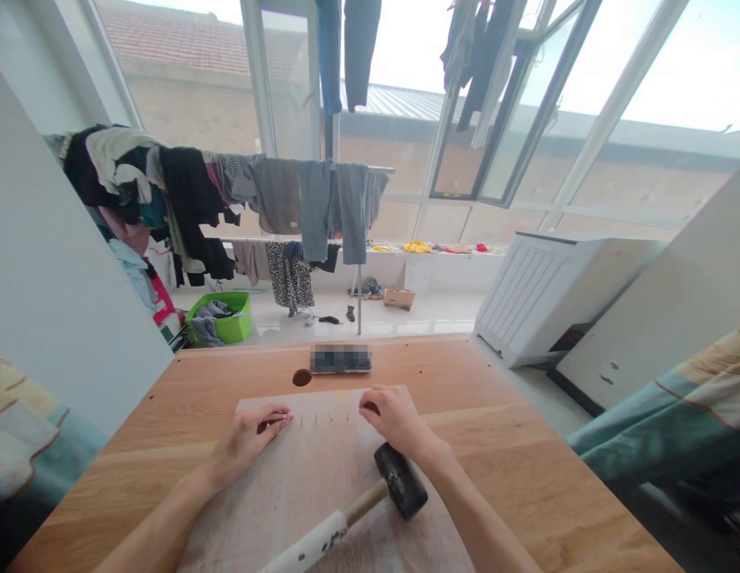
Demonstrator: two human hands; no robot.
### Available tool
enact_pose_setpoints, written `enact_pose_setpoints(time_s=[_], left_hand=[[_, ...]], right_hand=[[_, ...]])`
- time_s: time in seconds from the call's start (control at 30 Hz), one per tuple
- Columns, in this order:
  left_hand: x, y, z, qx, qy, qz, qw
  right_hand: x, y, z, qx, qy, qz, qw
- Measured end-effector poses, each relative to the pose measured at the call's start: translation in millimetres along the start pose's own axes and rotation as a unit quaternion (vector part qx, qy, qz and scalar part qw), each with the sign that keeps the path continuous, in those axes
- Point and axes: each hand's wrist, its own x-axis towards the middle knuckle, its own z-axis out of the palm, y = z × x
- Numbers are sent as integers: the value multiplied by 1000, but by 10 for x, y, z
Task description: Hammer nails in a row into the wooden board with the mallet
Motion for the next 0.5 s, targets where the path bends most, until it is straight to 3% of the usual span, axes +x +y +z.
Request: enact_pose_setpoints(time_s=[0.1, 0.23, 0.4, 0.5], left_hand=[[41, 50, 63, -3, -16, 16, 1000], [66, 166, 124, 11, 19, 18, 1000], [112, 275, 206, 34, -21, 29, 999], [142, 278, 264, 47, -5, 34, 998]], right_hand=[[65, -41, 38, -12, -15, -4, 1000], [121, -119, 97, -21, -36, -12, 999], [119, -280, 55, -21, -26, -17, 999], [152, -391, 78, -8, -30, -21, 999]])
